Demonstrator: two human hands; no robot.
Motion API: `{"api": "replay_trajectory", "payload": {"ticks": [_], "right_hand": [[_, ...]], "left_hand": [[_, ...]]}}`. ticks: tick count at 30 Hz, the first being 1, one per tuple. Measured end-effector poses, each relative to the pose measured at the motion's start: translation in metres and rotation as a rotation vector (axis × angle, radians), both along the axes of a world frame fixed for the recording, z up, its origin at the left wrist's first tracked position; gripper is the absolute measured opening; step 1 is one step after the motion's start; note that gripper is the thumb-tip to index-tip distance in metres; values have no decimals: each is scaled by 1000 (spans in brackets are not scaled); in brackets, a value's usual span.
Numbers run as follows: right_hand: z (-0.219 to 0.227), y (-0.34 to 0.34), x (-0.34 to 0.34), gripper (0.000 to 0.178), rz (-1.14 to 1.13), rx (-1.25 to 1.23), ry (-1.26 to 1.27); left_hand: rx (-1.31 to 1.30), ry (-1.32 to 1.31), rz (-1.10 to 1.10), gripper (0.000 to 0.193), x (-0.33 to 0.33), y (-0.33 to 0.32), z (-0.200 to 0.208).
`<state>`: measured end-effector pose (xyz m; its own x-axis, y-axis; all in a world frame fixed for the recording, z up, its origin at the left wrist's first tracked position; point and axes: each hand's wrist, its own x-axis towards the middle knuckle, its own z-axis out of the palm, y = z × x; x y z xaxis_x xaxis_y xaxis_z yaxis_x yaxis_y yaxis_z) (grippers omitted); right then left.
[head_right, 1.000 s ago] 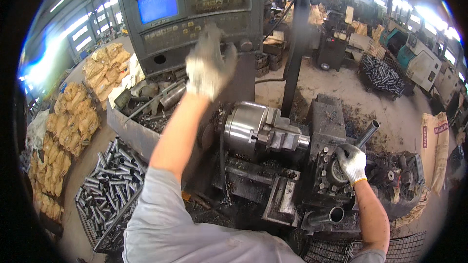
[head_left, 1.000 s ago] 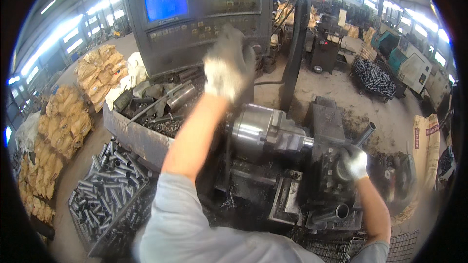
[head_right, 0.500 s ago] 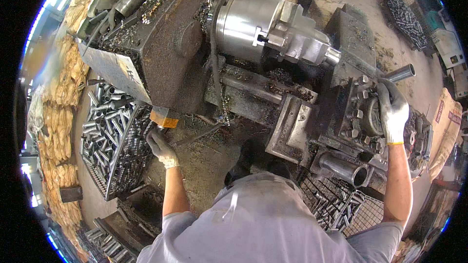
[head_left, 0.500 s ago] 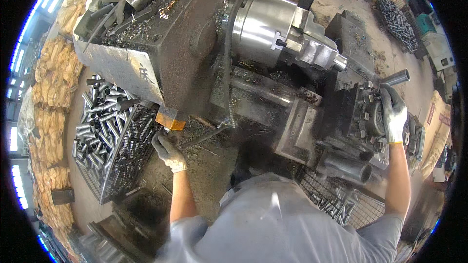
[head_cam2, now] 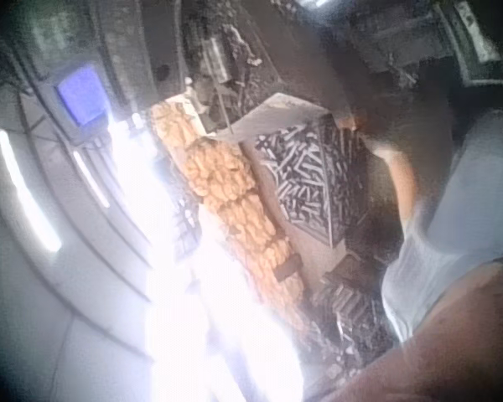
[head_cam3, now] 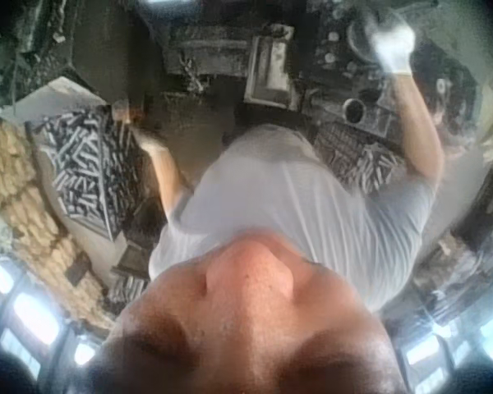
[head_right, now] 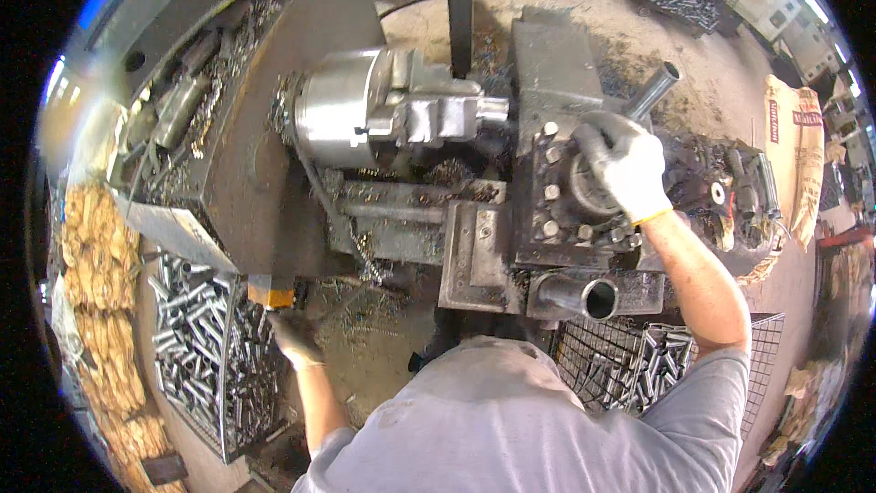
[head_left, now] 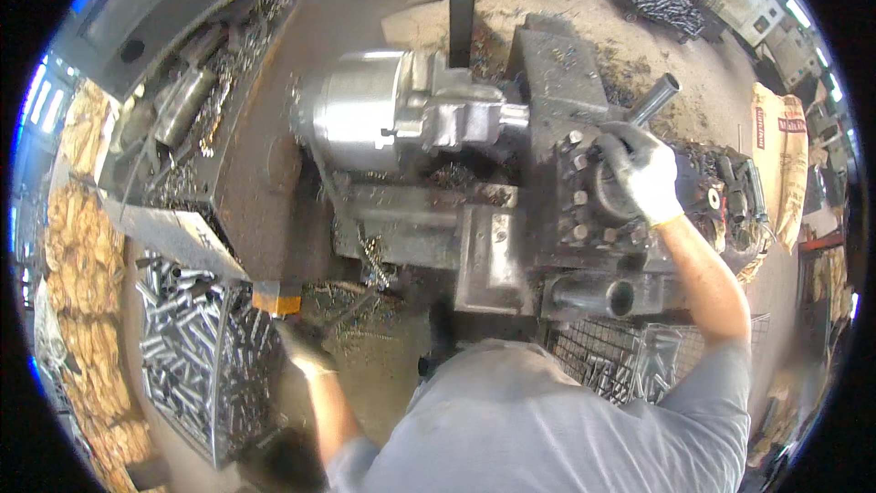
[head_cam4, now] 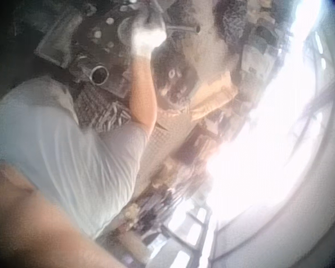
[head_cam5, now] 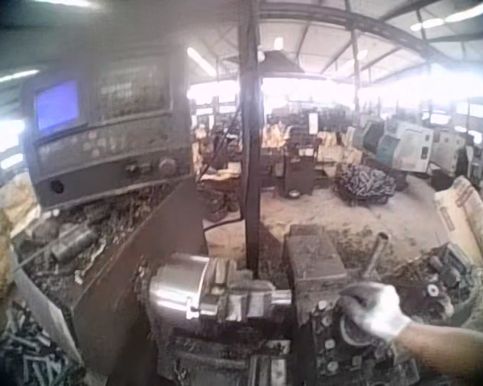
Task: The person repeatedly loads cylindrical metal tubes into a lathe chuck, secures them, and operates the machine to machine the parts. After each cycle, the person removes the finished tubes and places them into a nearby wire basket.
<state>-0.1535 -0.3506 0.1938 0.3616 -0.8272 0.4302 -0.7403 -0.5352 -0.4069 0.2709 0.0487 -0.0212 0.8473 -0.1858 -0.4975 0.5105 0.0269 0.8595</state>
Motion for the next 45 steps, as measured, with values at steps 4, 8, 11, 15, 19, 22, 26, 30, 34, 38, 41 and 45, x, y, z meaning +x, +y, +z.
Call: {"api": "replay_trajectory", "payload": {"ticks": [4,8,11,15,19,22,26,30,34,38,41,45], "right_hand": [[19,-19,11,32,117,143,143],[28,-73,16,62,308,293,210],[22,-120,23,79,425,270,477],[16,-142,64,97,621,373,612],[-3,-127,115,73,587,652,792],[-23,-143,123,52,723,535,771],[-46,-180,127,43,587,1291,610],[-53,-171,129,48,749,879,575],[-9,-145,90,36,446,396,1028],[62,-104,61,39,146,-44,1170],[117,-20,50,38,-12,-98,848],[131,120,44,47,-83,491,240]], "left_hand": [[386,-675,-605,65,-92,-117,64],[518,-1818,-706,110,-72,-257,148],[708,-1980,-866,108,-43,-323,182],[851,-2055,-1079,111,-39,-357,230],[843,-1604,-1403,102,-50,-376,265],[754,-1801,-1050,88,-52,-375,252],[541,-1860,-763,72,-39,-363,211],[497,-1924,-735,68,-30,-359,204],[521,-1874,-731,65,-32,-352,214],[465,-1791,-812,67,-26,-346,216],[379,-1810,-796,74,-31,-329,216],[-432,-1392,-1192,77,-89,-262,190]]}}
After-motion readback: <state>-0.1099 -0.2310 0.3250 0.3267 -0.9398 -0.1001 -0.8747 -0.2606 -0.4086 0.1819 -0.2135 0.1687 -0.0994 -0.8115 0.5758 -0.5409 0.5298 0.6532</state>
